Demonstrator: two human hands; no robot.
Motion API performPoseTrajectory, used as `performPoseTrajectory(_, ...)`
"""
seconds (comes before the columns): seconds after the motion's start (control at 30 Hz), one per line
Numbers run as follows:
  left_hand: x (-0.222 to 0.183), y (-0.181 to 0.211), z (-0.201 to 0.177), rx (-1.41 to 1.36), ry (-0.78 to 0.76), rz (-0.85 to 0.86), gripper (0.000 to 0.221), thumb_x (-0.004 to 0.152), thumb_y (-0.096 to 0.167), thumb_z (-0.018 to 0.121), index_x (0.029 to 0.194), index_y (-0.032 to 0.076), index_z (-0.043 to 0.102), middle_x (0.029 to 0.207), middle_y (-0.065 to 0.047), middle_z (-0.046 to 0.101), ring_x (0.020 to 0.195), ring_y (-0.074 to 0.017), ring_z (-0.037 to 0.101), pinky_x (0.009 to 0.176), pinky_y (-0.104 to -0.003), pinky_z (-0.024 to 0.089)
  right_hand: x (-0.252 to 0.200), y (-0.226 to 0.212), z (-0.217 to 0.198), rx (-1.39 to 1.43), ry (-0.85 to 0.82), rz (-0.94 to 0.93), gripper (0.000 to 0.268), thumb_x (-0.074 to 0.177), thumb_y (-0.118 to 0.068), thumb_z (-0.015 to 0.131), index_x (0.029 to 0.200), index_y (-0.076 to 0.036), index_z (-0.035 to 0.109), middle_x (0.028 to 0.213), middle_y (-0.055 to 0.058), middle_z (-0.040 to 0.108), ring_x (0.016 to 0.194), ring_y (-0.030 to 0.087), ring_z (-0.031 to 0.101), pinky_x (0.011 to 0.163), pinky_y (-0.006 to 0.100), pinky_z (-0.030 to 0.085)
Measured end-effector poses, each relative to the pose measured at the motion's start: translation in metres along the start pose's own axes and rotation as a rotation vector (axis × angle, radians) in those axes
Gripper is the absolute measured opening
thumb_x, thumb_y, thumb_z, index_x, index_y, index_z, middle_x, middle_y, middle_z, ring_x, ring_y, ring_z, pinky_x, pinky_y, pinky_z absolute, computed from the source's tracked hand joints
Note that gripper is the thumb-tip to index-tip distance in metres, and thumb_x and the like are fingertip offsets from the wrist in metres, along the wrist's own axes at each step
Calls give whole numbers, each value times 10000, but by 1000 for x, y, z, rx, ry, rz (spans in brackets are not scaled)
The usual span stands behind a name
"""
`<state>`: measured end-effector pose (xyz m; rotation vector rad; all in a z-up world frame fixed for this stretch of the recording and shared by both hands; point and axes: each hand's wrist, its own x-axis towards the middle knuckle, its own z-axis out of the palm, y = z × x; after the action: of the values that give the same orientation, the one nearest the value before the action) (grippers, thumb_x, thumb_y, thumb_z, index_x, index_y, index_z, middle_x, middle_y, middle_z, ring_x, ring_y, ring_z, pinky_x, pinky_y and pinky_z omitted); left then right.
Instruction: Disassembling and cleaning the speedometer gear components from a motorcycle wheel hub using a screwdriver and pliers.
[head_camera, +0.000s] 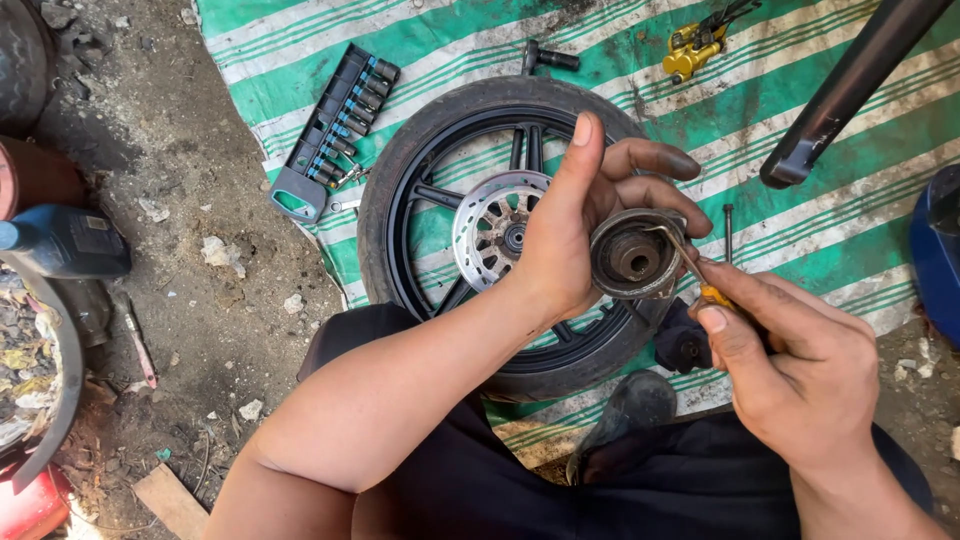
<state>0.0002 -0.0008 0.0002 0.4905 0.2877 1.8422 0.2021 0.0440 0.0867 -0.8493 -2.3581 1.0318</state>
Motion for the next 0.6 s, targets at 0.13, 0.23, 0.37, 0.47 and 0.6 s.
performPoseTrajectory(0.13,0,0,-2,46,70,-32,834,1185,715,388,1298,-42,718,989,-233,809,853,-258,789,774,-358,600,-1,0,-1,-112,12,-4,377,926,139,761,1302,119,781,1010,157,794,598,166,563,553,286,413)
performPoseTrajectory(0.23,0,3,0,98,107,-74,866,1141,742,415,1298,-63,692,954,-239,804,803,-244,769,747,-341,577,-2,-2,0,-151,22,55,389,929,95,803,1318,107,794,749,132,744,551,163,585,525,289,426)
performPoseTrajectory(0.37,-2,8,4,179,105,-124,893,1110,766,396,1297,-53,702,931,-257,797,796,-267,759,770,-360,570,-1,7,-2,8,-1,121,328,942,137,767,1269,128,738,949,173,794,599,174,633,548,272,479)
performPoseTrajectory(0.47,-1,10,4,218,123,-160,915,1086,778,384,1298,-57,691,920,-262,794,782,-278,763,747,-376,573,0,13,-3,93,-32,131,325,948,139,732,1272,126,723,938,176,785,601,175,624,551,268,475)
performPoseTrajectory(0.6,0,21,10,313,159,-178,816,1103,681,422,1214,-75,710,856,-204,797,700,-254,763,709,-363,611,-1,18,-5,228,-32,168,356,956,151,689,1311,132,697,979,201,783,622,184,617,569,261,487)
